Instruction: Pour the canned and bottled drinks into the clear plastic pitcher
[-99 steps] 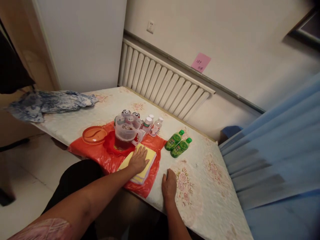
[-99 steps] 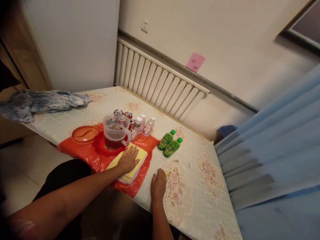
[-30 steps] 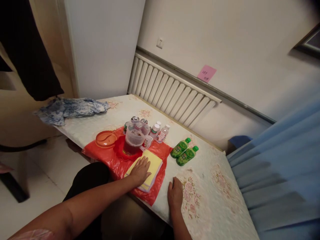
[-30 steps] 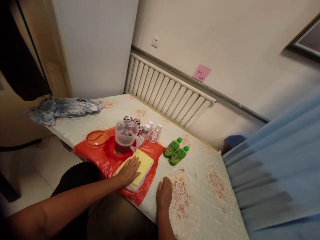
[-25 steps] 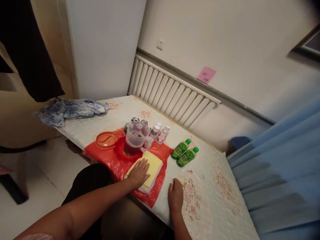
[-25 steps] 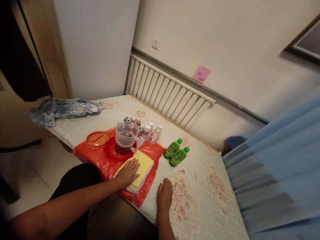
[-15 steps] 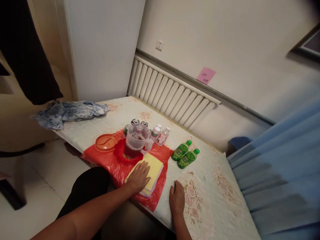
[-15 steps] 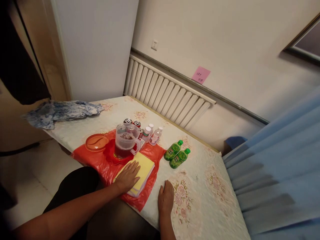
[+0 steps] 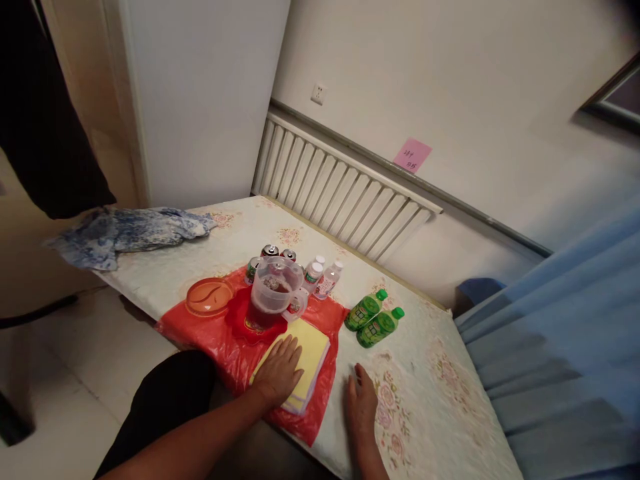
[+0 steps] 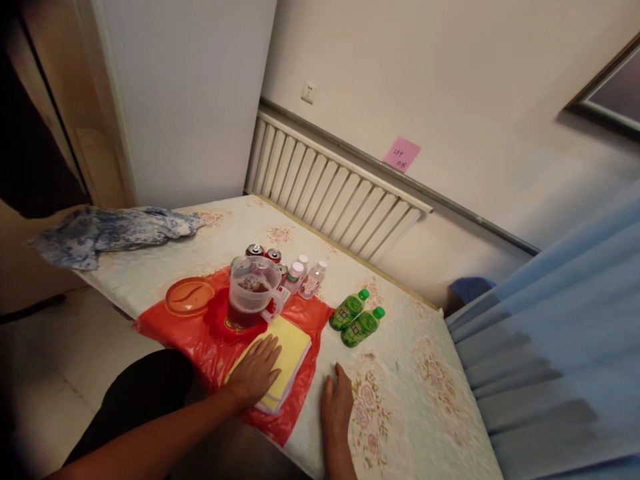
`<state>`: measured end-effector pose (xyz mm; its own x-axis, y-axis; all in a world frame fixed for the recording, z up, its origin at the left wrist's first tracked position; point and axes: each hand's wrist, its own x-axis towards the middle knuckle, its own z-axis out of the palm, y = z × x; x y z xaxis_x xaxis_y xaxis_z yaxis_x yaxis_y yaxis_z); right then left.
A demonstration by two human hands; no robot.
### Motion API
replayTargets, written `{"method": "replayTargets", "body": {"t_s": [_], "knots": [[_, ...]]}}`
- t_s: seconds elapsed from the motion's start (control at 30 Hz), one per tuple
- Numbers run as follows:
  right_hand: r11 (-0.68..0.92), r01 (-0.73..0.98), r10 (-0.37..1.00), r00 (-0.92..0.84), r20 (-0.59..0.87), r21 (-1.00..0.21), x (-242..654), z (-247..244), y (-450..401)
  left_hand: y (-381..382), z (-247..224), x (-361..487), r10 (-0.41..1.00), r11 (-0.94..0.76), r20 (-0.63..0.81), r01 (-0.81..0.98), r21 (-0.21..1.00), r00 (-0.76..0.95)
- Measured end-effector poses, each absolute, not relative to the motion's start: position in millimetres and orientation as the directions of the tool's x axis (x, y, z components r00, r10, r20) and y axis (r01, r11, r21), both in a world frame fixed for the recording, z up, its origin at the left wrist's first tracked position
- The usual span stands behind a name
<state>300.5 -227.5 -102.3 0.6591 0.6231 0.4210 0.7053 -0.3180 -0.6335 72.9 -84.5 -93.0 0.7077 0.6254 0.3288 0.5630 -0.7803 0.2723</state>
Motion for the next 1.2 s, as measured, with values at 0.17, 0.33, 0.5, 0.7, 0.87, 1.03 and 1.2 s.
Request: {"method": "replayTargets", "body": {"t_s": [0.17, 0.33, 0.5, 0.7, 0.87, 1.03, 1.2], "knots": [[-0.103, 0.690, 0.682, 0.574, 0.454, -0.717, 294.6, -43.5, -160.1, -82.6, -99.5, 73.2, 0.599, -0.801, 0.360, 0.538, 0.263, 0.715], [-0.012, 0.738, 0.685, 0.498, 0.532, -0.675, 315.9, 11.6, -73.0, -80.2, -104.8, 73.9, 0.588, -0.808, 0.384, 0.532, 0.253, 0.712], [-0.005, 0.871, 0.674, 0.365, 0.642, -0.490, 342.1, 44.4, -0.8, -77.7, -112.2, 75.2, 0.582, -0.813, 0.385, 0.534, 0.234, 0.716], [-0.097, 0.971, 0.815, 0.203, 0.543, -0.218, 346.3, 72.0, 46.9, -78.0, -112.6, 74.8, 0.582, -0.813, 0.364, 0.533, 0.233, 0.728], [-0.187, 0.977, 0.937, 0.209, 0.281, -0.103, 344.8, 84.1, 55.9, -80.1, -104.2, 72.9, 0.587, -0.809, 0.337, 0.530, 0.254, 0.736], [-0.199, 0.976, 0.952, 0.214, 0.218, -0.089, 339.8, 91.1, 45.2, -81.0, -99.8, 72.0, 0.595, -0.803, 0.328, 0.518, 0.296, 0.734], [-0.206, 0.973, 0.945, 0.225, 0.236, -0.106, 326.5, 98.7, 14.5, -80.5, -97.9, 72.6, 0.595, -0.801, 0.322, 0.512, 0.310, 0.736]]}}
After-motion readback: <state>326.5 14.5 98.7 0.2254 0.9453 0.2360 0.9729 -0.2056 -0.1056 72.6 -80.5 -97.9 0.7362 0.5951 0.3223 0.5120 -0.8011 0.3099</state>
